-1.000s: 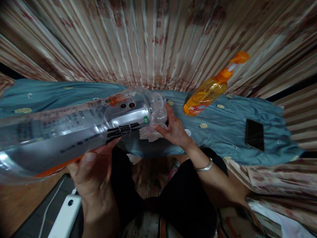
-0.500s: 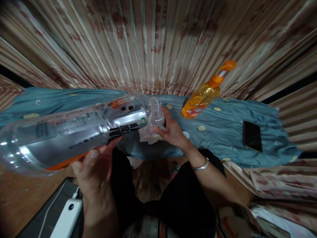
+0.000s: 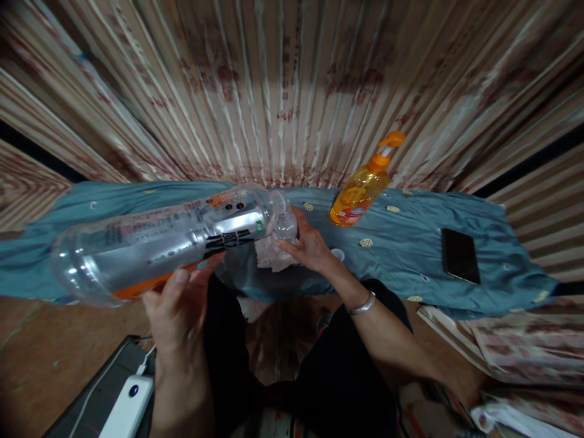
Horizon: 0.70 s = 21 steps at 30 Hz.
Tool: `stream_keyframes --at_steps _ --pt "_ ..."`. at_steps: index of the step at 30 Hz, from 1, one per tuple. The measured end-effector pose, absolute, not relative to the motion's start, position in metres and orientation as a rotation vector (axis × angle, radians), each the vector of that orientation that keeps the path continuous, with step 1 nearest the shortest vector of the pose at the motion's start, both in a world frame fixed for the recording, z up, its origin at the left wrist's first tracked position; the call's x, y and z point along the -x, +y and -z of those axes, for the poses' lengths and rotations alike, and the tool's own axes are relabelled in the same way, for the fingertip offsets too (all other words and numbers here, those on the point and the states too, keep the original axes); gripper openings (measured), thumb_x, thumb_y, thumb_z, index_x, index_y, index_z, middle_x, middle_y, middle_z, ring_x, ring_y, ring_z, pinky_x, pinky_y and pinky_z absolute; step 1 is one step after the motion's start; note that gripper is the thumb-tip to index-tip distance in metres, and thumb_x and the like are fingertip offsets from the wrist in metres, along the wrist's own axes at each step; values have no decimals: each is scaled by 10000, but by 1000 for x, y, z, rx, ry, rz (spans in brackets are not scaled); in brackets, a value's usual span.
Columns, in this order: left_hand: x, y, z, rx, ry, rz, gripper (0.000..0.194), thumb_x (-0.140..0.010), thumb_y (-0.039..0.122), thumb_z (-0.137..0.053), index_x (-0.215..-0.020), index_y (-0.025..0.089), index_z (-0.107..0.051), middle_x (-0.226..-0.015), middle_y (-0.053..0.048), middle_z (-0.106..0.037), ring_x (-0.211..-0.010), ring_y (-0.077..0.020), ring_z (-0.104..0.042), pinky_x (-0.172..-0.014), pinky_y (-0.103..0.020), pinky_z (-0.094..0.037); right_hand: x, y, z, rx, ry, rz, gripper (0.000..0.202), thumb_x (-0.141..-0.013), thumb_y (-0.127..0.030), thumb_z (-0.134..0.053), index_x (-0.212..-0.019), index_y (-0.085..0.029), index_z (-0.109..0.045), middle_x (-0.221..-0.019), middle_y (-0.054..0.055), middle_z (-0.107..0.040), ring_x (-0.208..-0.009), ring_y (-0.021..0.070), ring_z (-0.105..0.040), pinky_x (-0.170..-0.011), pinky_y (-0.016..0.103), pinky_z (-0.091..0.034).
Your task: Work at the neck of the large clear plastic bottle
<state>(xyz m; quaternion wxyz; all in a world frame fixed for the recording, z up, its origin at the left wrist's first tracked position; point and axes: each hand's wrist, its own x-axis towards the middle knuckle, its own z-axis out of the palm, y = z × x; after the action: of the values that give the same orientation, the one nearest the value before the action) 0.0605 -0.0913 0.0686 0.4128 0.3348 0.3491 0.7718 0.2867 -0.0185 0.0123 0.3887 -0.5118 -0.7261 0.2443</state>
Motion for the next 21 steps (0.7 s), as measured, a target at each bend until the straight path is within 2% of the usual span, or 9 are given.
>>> stream_keyframes --at_steps 13,21 --pt "-59 -86 -70 -815 804 -1940 413 -617 245 -907 -1003 284 -766 -882 -8 -747 -833 -206 -726 -831 -506 -631 -284 -16 -10 1274 -1837 -669 855 -809 -465 -721 -1519 -193 -329 -1419 136 -603 -1201 346 -652 -1030 501 -521" --pt "-57 -86 -77 -850 861 -1888 487 -599 297 -915 -1055 298 -745 -836 6 -728 -834 -196 -718 -845 -468 -624 -283 -14 -11 1323 -1853 -666 848 -811 -449 -715 -1511 -152 -339 -1357 156 -641 -1161 344 -673 -1009 493 -527"
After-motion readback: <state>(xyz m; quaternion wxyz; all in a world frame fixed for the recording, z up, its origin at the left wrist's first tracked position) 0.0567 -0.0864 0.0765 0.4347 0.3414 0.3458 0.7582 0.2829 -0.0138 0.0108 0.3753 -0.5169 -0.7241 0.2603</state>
